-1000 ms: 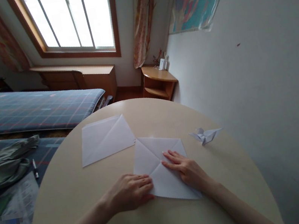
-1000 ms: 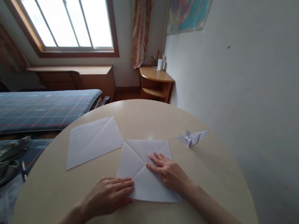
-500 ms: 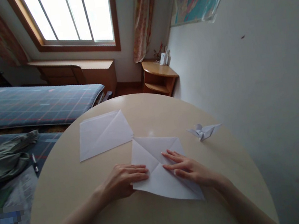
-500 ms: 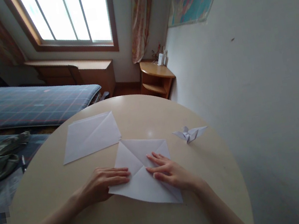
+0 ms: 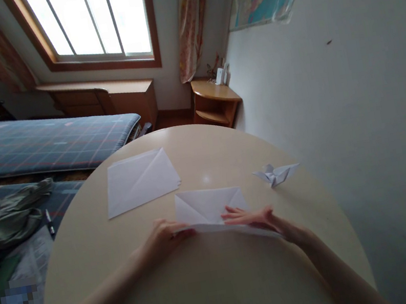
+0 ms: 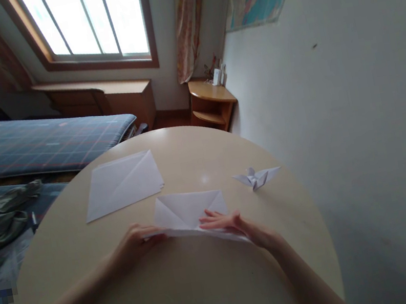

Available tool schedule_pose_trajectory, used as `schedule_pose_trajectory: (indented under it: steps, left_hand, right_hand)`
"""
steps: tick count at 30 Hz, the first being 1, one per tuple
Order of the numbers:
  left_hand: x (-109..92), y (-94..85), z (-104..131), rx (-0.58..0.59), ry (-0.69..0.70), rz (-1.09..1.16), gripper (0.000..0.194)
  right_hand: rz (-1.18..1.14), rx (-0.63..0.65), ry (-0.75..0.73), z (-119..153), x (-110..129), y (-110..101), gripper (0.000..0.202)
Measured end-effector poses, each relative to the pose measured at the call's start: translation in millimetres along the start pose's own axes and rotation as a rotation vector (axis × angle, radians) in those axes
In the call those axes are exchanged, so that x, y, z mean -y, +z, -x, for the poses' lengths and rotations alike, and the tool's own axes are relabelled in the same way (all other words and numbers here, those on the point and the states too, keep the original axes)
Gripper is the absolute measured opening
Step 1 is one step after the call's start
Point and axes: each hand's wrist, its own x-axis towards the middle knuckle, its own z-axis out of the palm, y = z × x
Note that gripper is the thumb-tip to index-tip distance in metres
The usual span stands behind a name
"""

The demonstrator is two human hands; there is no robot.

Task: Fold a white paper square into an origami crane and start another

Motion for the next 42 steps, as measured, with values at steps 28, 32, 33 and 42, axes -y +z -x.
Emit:
schedule_pose_trajectory:
  steps: [28, 32, 33, 42]
  left_hand:
    - [-3, 15.4, -4, -0.186, -0.242, -0.386, 0.056]
    - [-13, 11.1, -6, -0.192, -0.344, -0.455, 0.057]
    - [-15, 9.8, -6, -0.183, -0.375, -0.447, 0.056]
    - [-21, 7.7, -8, -0.101, -0.407, -0.249, 0.014]
  right_hand:
    - [0.396, -0.907, 0.156, -27, -19, 31, 0.048]
    - [0.594, -0.935, 0.127, -29, -24, 33, 0.046]
    - [0.619, -0.936, 0.118, -29, -25, 33, 0.045]
    - [0.563, -0.941, 0.103, -30, -30, 36, 0.046]
